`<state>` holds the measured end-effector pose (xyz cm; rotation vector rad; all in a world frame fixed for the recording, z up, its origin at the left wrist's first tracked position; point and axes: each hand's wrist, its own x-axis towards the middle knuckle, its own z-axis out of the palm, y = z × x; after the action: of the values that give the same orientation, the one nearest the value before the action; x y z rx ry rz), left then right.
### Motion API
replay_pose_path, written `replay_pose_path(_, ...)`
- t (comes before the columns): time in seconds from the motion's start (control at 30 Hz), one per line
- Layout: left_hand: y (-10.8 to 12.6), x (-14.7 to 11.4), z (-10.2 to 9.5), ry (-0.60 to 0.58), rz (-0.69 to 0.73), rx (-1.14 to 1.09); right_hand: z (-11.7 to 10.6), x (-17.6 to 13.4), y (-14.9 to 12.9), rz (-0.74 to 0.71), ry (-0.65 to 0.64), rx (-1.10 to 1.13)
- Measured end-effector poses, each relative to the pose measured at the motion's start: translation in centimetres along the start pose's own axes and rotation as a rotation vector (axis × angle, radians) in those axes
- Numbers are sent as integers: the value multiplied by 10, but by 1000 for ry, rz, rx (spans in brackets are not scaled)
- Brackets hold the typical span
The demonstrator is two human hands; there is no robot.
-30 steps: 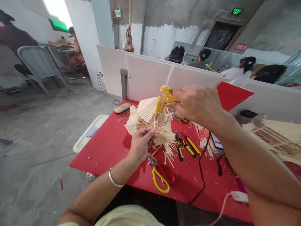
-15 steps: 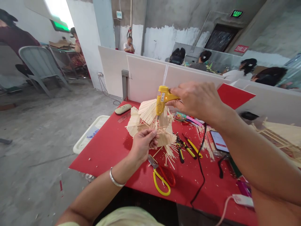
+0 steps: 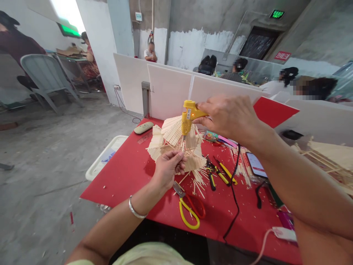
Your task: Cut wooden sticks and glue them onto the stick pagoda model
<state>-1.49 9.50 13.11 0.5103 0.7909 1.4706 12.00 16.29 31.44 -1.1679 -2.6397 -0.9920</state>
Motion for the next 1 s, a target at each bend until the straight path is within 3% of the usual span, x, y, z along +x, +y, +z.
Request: replay_pose_path(1.0,-2,-2,-1,12,2,3,-1,-11,-7,12,25,-35)
